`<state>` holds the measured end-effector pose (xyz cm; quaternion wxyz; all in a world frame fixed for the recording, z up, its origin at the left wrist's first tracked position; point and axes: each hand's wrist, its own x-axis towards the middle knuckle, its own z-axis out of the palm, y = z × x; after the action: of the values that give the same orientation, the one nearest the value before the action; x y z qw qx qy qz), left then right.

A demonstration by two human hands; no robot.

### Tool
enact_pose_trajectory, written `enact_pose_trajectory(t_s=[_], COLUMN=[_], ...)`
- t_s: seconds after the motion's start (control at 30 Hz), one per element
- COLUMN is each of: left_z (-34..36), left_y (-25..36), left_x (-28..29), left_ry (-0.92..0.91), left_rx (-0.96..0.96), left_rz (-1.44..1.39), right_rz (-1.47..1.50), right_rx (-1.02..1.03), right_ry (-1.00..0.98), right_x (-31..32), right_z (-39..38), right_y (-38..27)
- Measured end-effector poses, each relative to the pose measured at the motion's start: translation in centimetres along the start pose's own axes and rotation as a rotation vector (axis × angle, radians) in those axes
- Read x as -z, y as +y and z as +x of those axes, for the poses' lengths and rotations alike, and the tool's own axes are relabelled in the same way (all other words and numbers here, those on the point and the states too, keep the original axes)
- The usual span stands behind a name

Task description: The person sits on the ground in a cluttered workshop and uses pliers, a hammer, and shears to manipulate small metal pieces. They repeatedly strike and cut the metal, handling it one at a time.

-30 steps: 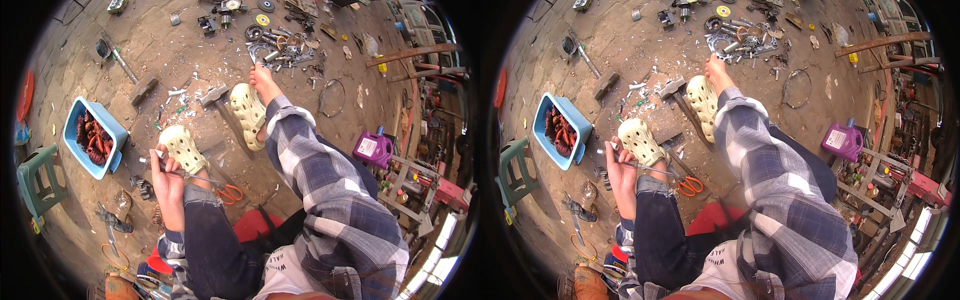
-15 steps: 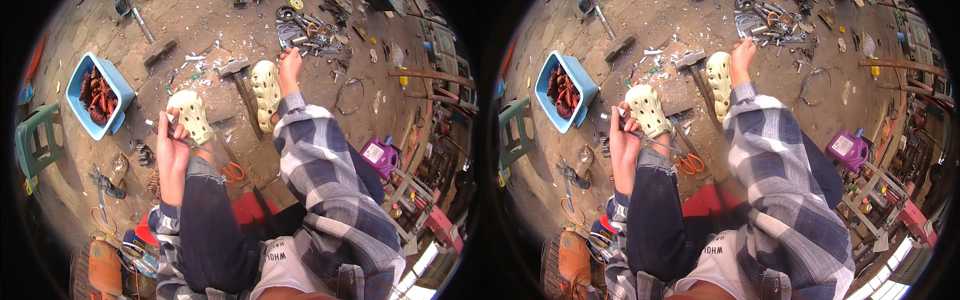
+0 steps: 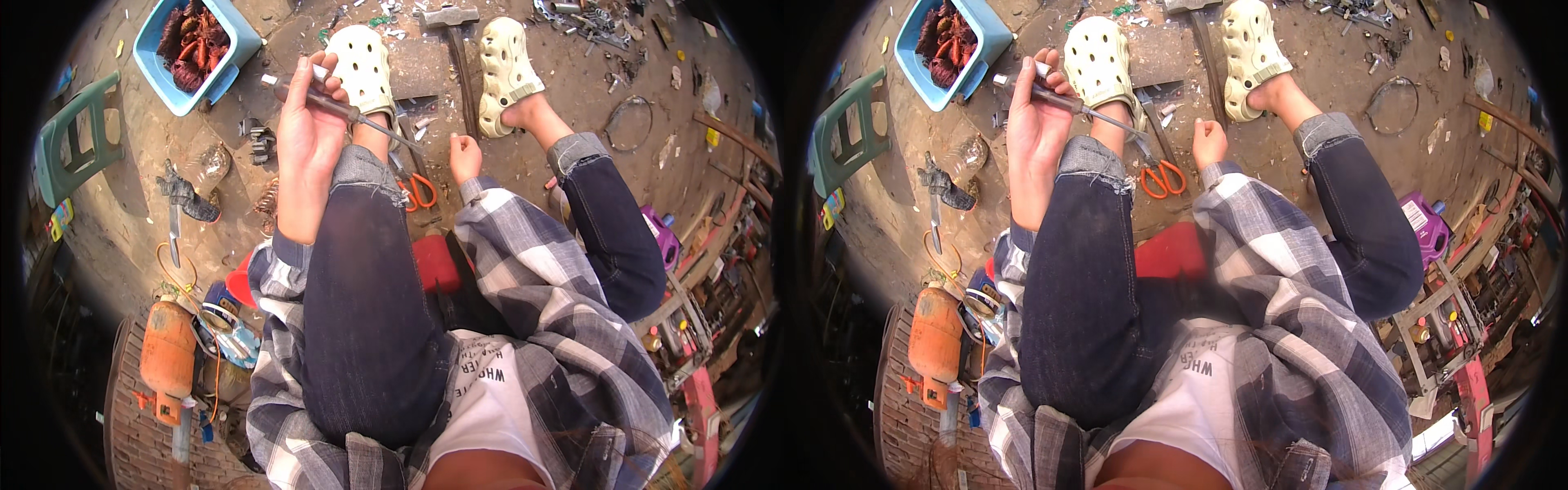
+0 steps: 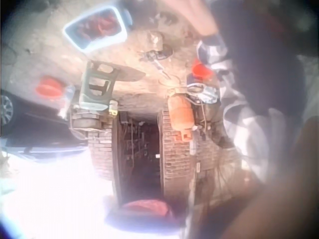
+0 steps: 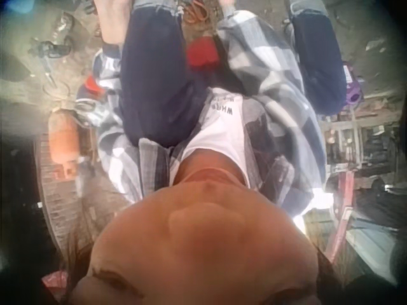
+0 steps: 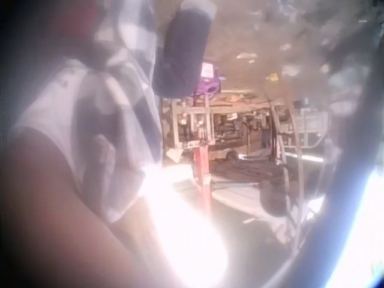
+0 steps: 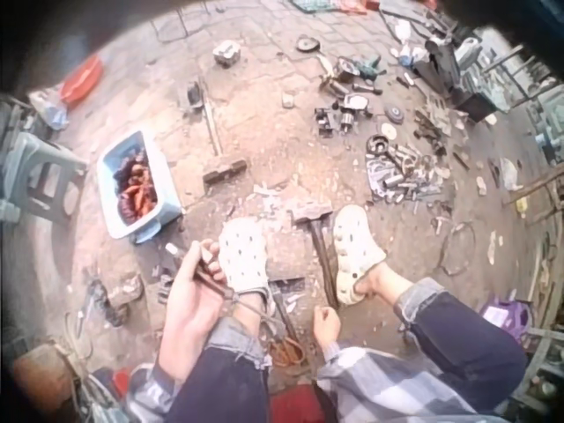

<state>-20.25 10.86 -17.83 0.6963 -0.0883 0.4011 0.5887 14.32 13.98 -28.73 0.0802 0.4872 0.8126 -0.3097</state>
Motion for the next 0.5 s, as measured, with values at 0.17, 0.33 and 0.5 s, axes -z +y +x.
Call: enact_pose_trajectory(t_s=[0.17, 0.33, 0.5], left_z=[-0.2, -0.3, -0.2], left_y=[0.3, 0.1, -0.1], left_x=[0.2, 0.3, 0.7], left_ry=[-0.014, -0.022, -0.082], left_rx=[-0.045, -0.011, -0.029], left_rz=[0.033, 0.009, 0.103], right_rz=[-0.426, -0.527, -0.531], right_rx=[0.167, 0.219, 0.249], right_ry=[0.079, 0.123, 0.134], right_x=[1.4, 1.4, 0.6], right_z=[0.2, 0.4, 0.5], right_y=[-1.9, -2.1, -1.5])
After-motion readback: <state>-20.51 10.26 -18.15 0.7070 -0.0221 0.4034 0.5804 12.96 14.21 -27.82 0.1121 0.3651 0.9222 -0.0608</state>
